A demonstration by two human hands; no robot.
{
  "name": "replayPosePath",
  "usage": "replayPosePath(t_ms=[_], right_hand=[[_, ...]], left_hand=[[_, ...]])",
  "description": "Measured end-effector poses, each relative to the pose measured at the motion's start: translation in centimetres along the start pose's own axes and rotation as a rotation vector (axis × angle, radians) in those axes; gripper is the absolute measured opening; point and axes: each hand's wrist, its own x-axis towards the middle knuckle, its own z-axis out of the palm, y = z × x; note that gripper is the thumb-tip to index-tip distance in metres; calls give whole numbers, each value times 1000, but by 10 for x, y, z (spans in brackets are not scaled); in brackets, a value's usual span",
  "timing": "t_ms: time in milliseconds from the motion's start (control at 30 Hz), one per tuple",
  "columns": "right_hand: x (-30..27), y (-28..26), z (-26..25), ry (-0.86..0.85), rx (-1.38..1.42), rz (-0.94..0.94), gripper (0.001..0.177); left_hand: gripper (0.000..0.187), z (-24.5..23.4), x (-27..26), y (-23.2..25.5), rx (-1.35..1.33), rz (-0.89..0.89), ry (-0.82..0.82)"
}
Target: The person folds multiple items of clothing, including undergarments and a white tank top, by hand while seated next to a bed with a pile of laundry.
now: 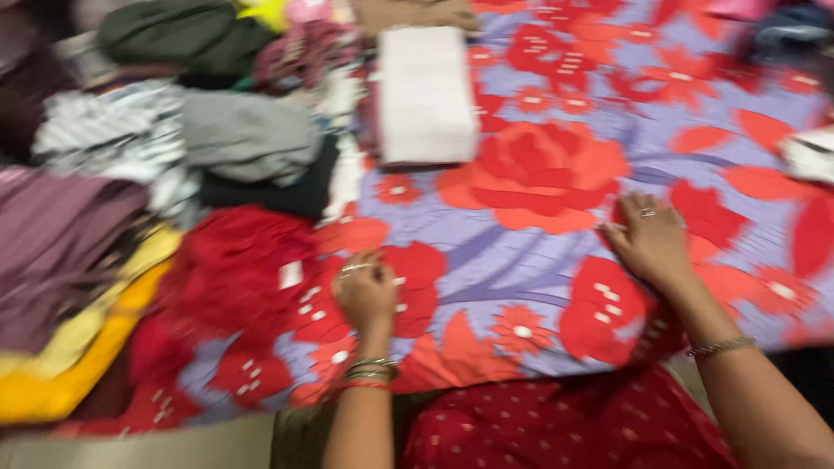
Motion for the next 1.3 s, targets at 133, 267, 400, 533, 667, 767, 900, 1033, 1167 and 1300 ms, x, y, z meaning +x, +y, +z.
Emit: replayPosePath(t_ms=[133, 267, 400, 533, 667, 767, 900, 1033, 1167, 1300], right_hand=[[-87, 67, -5, 279, -98, 156, 68], [-97, 28, 5, 287, -17, 255, 58], [-97, 14, -16, 211, 20, 258, 61], [-93, 14, -27, 167, 44, 208, 63], [-90, 16, -25, 169, 76, 132, 64], [-92, 22, -22, 141, 67, 78, 66], [-75, 55, -14, 30, 194, -109, 72], [-26, 138, -4, 66, 252, 180, 74], [4, 255, -18, 449, -103, 335, 105], [23, 296, -15, 459, 14, 545, 113]], left_hand=[[18, 2, -3, -4, 66, 47, -5], [21, 7, -4, -14, 81, 61, -44], [22, 13, -5, -24, 233, 72, -118], [56, 45, -11, 24, 457, 111, -212], [86, 77, -69, 160, -27, 298, -382], [77, 74, -120, 256, 107, 502, -395], [68, 53, -137, 288, 91, 621, -421], [59, 58, -136, 276, 41, 680, -399], [54, 65, -142, 270, -46, 656, -406], [51, 70, -142, 264, -102, 681, -374]])
